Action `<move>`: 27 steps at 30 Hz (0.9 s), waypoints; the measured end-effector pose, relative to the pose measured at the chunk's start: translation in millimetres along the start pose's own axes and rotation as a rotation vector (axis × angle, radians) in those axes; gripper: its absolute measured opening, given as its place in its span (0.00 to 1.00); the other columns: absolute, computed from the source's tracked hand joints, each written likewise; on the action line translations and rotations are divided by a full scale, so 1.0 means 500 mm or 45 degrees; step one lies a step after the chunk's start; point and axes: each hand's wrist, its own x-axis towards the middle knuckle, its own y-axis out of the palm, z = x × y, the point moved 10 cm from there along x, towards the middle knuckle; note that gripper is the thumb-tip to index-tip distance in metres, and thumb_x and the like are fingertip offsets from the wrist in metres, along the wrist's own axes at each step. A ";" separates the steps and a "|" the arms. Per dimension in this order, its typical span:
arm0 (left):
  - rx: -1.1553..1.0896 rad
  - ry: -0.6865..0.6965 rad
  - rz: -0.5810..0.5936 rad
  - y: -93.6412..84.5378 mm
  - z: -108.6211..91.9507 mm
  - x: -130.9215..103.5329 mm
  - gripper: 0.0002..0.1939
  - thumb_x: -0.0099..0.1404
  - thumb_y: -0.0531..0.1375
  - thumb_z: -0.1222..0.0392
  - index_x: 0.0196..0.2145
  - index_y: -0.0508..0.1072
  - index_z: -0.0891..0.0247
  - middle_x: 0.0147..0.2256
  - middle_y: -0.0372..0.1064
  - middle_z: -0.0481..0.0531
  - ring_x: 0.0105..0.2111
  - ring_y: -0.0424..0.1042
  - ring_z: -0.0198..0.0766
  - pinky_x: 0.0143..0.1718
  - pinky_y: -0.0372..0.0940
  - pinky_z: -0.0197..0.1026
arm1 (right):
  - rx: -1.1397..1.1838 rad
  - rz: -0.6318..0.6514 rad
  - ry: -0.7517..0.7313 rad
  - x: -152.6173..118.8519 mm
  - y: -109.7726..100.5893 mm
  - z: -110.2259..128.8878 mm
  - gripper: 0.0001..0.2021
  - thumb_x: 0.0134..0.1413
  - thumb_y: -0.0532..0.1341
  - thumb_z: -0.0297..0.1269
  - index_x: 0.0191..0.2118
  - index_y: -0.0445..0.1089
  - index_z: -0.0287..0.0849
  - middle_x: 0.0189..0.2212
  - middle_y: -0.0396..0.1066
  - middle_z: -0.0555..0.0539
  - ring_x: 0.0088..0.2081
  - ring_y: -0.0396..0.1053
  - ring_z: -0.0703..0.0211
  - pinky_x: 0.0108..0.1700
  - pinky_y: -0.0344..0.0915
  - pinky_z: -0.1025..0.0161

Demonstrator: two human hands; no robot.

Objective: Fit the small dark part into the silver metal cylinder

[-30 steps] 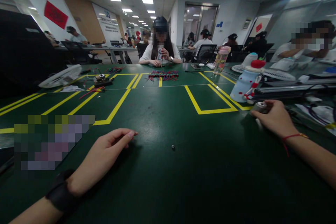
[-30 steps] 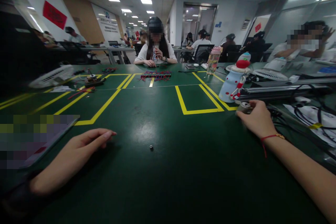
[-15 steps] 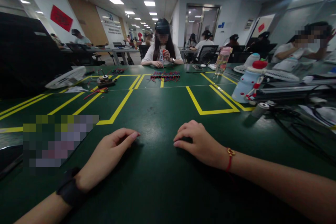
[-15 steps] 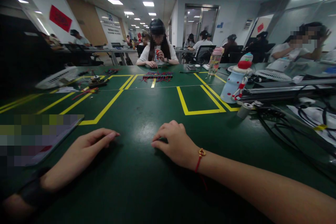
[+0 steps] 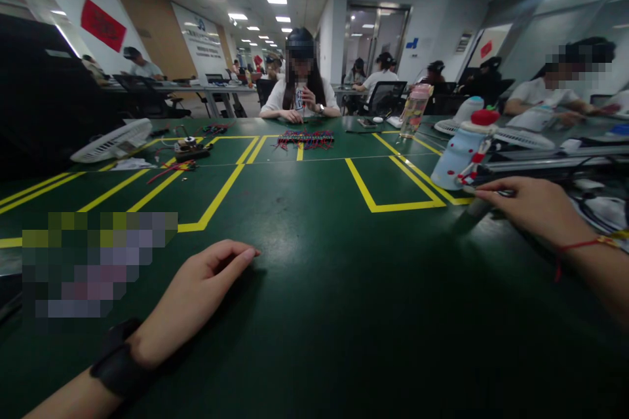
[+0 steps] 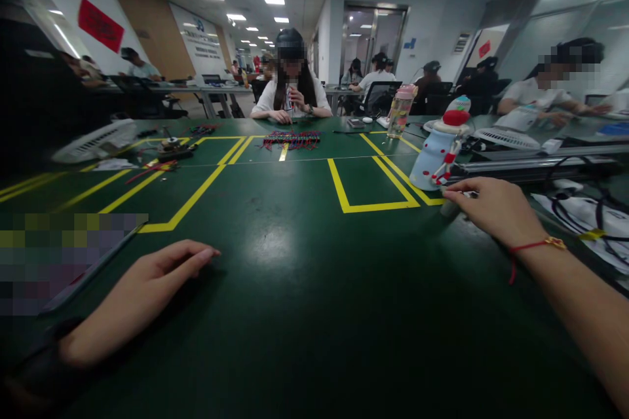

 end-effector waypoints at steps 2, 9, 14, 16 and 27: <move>-0.007 -0.005 0.015 0.001 0.002 -0.001 0.18 0.63 0.53 0.41 0.38 0.74 0.55 0.36 0.73 0.48 0.36 0.70 0.41 0.33 0.61 0.37 | 0.006 -0.051 0.025 0.004 -0.008 -0.010 0.19 0.52 0.56 0.51 0.41 0.76 0.44 0.37 0.73 0.43 0.38 0.66 0.55 0.38 0.55 0.62; -0.033 -0.001 0.028 0.003 0.005 -0.005 0.18 0.63 0.54 0.42 0.38 0.74 0.55 0.35 0.72 0.47 0.35 0.70 0.40 0.32 0.61 0.37 | 0.060 0.009 0.169 0.014 0.006 -0.060 0.19 0.48 0.59 0.51 0.40 0.76 0.44 0.35 0.74 0.45 0.36 0.66 0.56 0.38 0.56 0.62; -0.025 0.003 0.022 0.001 0.004 -0.006 0.18 0.63 0.53 0.42 0.39 0.74 0.55 0.36 0.72 0.48 0.34 0.70 0.41 0.29 0.60 0.36 | 0.098 -0.030 0.208 0.016 0.007 -0.072 0.20 0.48 0.58 0.51 0.41 0.76 0.44 0.34 0.74 0.44 0.36 0.66 0.56 0.37 0.57 0.62; -0.013 0.016 0.021 0.000 0.005 -0.006 0.17 0.63 0.53 0.42 0.39 0.74 0.55 0.36 0.73 0.48 0.34 0.69 0.40 0.29 0.60 0.35 | 0.136 -0.016 0.220 0.018 0.012 -0.076 0.21 0.47 0.59 0.52 0.41 0.76 0.44 0.35 0.74 0.44 0.36 0.66 0.56 0.38 0.57 0.62; -0.011 0.020 0.031 0.000 0.001 -0.006 0.18 0.64 0.53 0.42 0.39 0.73 0.55 0.34 0.72 0.48 0.34 0.69 0.40 0.32 0.60 0.37 | 0.373 -0.002 0.280 0.020 0.043 -0.109 0.27 0.45 0.59 0.57 0.46 0.73 0.43 0.38 0.74 0.43 0.36 0.69 0.59 0.39 0.60 0.62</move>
